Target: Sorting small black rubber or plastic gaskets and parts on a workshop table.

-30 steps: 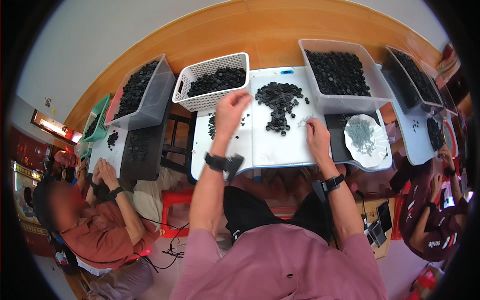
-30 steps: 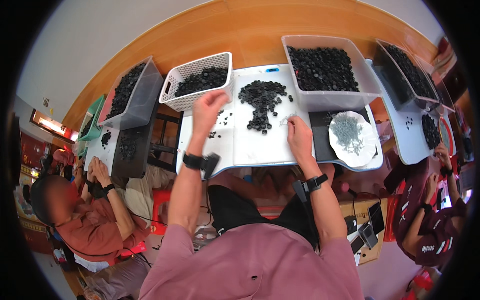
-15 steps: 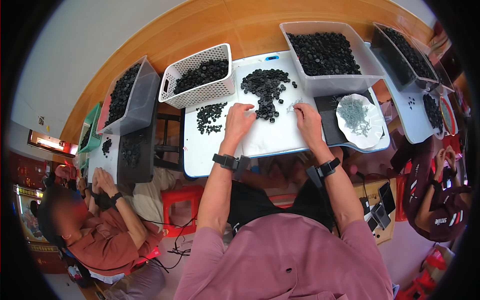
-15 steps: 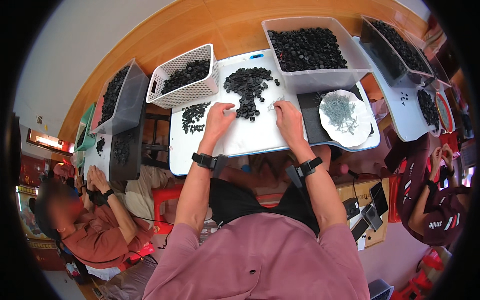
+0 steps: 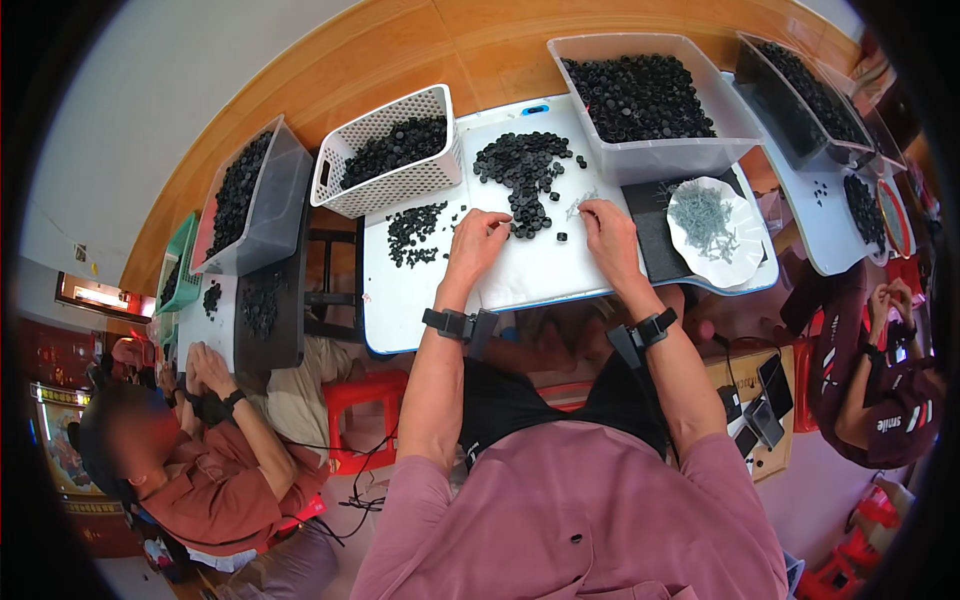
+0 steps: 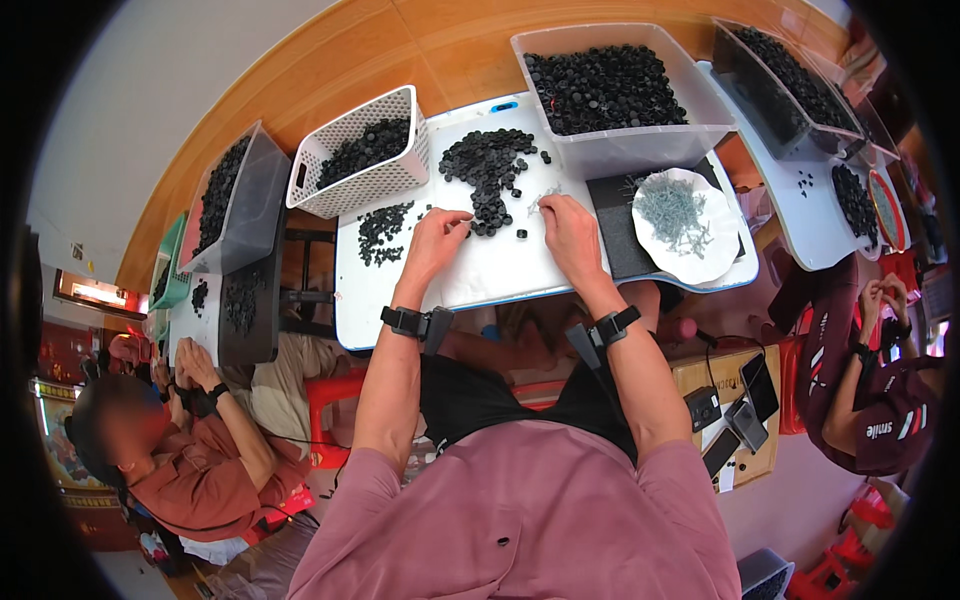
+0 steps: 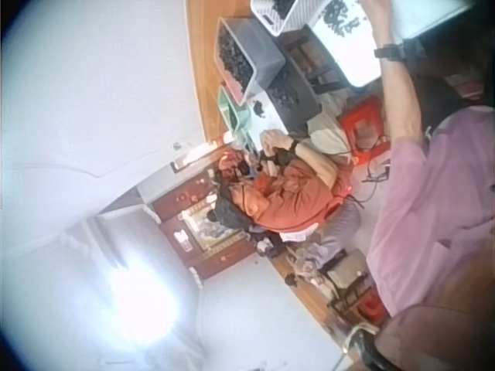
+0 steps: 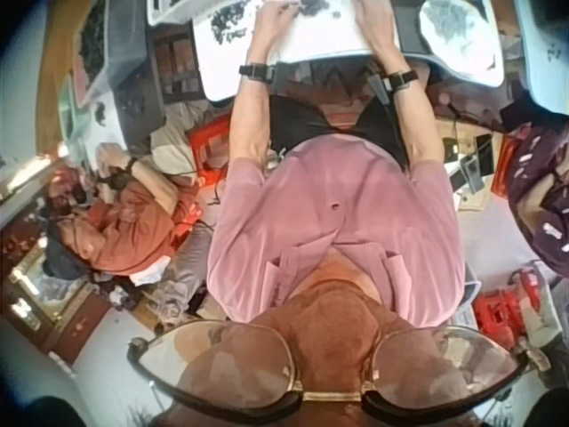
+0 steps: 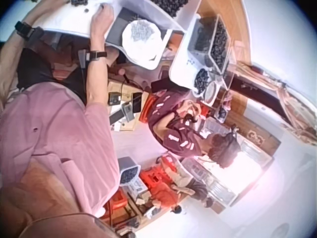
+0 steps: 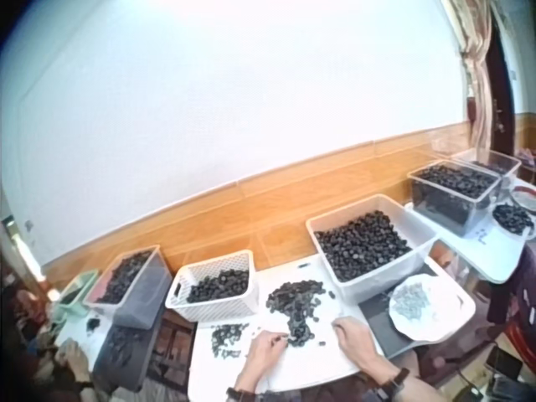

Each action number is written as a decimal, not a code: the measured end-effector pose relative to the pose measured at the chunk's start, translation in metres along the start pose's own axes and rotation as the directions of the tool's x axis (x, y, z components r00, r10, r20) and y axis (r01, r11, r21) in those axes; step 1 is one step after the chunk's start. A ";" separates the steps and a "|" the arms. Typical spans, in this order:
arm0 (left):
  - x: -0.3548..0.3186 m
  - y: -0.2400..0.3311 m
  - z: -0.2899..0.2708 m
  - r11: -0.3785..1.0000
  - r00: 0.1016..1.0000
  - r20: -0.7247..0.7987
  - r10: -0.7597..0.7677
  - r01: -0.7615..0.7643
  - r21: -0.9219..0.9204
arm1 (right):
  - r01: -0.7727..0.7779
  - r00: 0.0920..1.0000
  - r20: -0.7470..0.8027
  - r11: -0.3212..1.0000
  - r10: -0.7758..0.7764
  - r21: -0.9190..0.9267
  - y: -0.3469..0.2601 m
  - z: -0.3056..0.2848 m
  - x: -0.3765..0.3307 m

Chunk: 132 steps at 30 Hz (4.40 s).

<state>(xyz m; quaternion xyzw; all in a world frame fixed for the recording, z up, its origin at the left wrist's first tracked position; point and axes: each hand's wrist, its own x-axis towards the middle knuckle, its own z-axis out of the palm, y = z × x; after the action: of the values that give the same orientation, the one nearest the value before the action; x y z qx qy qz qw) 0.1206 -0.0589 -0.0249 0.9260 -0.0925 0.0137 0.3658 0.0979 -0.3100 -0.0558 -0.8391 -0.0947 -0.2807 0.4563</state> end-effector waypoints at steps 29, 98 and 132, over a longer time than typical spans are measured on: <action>-0.040 0.030 0.030 0.974 0.919 -0.394 0.023 -0.109 -0.197 | 0.028 0.998 -0.056 0.999 -0.026 0.035 -0.005 -0.001 -0.001; -0.055 0.040 0.061 0.886 0.980 -0.199 -0.001 -0.091 -0.454 | -0.203 0.964 0.237 0.909 0.121 0.364 -0.028 0.006 -0.024; -0.057 0.038 0.062 0.921 0.846 -0.531 -0.039 -0.176 -0.348 | -0.408 0.913 0.283 0.646 0.294 0.645 -0.009 0.000 -0.018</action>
<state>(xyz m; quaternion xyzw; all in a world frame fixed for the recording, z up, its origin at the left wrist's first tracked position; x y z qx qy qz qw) 0.0553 -0.1192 -0.0505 0.7925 -0.0227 0.2627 0.5500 0.0792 -0.3033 -0.0588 -0.6279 -0.0622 -0.0656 0.7730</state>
